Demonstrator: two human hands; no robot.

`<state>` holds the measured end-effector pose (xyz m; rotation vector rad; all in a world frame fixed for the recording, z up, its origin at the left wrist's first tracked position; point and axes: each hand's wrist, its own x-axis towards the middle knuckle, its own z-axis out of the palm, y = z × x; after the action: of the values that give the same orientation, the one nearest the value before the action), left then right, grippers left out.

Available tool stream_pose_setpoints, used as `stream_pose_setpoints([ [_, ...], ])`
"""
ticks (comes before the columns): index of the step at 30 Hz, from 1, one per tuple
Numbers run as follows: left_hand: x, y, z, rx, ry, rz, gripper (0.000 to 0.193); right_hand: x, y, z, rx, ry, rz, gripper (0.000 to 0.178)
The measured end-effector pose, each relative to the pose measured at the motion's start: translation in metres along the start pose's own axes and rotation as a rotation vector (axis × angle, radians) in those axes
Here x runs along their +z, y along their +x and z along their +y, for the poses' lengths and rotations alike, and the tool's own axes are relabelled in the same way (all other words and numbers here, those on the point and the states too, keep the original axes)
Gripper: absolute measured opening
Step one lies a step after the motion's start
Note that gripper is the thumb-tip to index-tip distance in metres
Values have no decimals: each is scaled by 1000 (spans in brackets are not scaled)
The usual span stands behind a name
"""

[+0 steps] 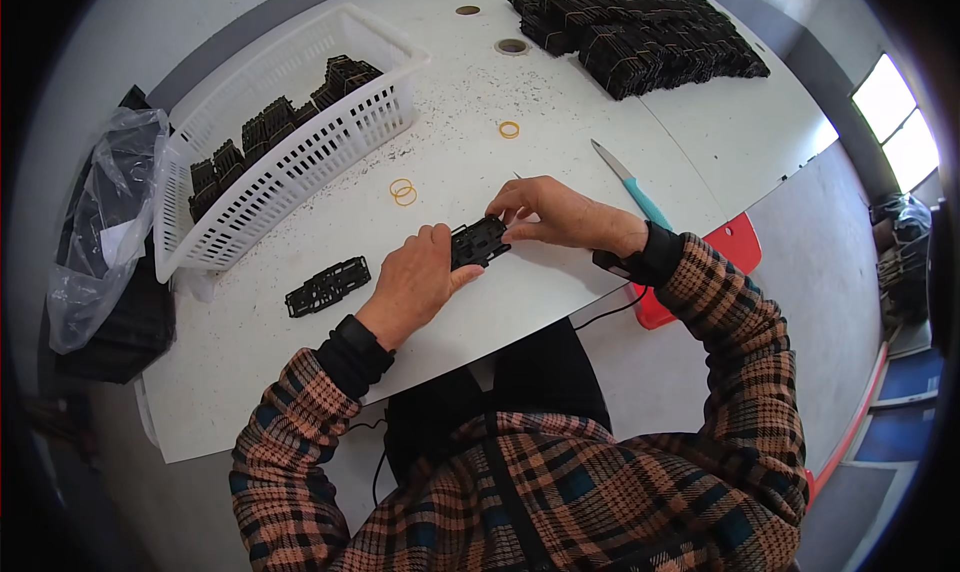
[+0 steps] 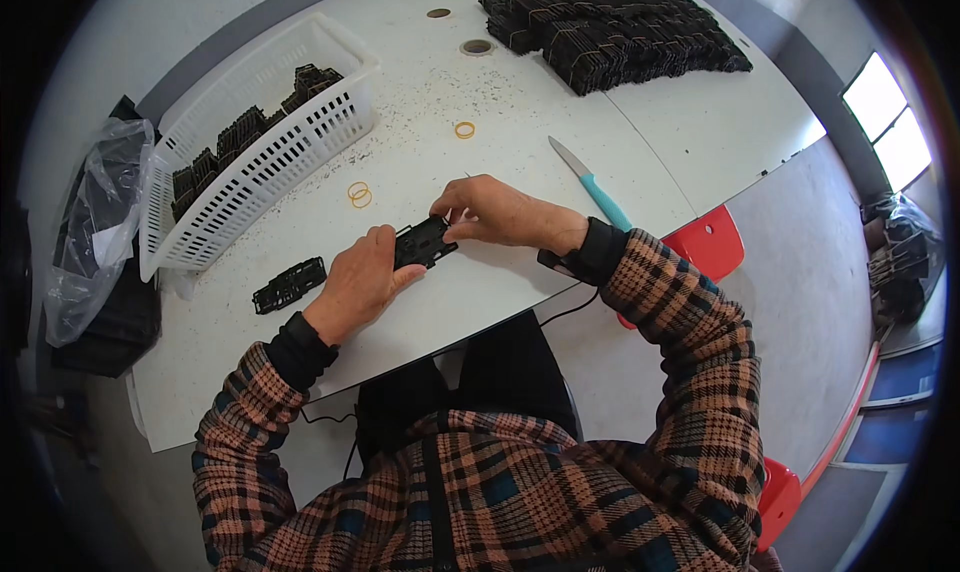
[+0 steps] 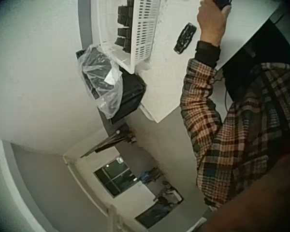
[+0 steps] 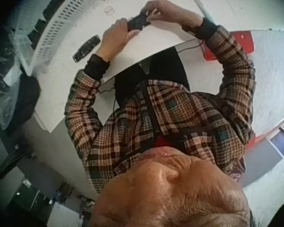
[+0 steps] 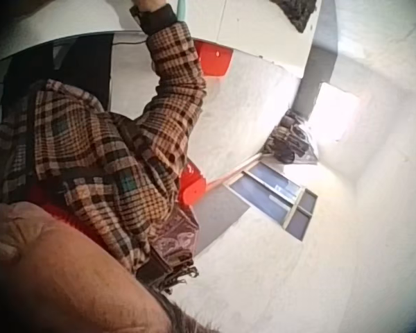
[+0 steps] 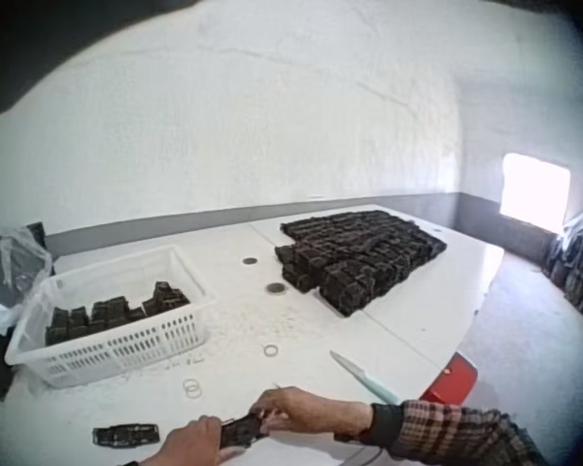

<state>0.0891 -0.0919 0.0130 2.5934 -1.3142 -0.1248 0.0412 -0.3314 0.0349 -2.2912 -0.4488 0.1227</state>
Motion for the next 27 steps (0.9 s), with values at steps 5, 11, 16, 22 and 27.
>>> stream_pose_setpoints([
  [5, 0, 2, -1, -12, -5, -7, 54, 3, 1, 0, -2, 14, 14, 31],
  [11, 0, 3, 1, -44, -14, -25, 54, 2, 2, -4, 45, -11, 6, 29],
  [16, -3, 4, 4, -52, -18, -34, 53, 3, 3, -3, -49, -79, 32, 31],
  [22, 1, 4, 1, -26, 17, -17, 52, -1, 6, -7, -76, -195, -44, 35],
  [27, 2, 4, 1, -15, 15, -6, 52, -6, 12, -9, -162, -258, -60, 35],
])
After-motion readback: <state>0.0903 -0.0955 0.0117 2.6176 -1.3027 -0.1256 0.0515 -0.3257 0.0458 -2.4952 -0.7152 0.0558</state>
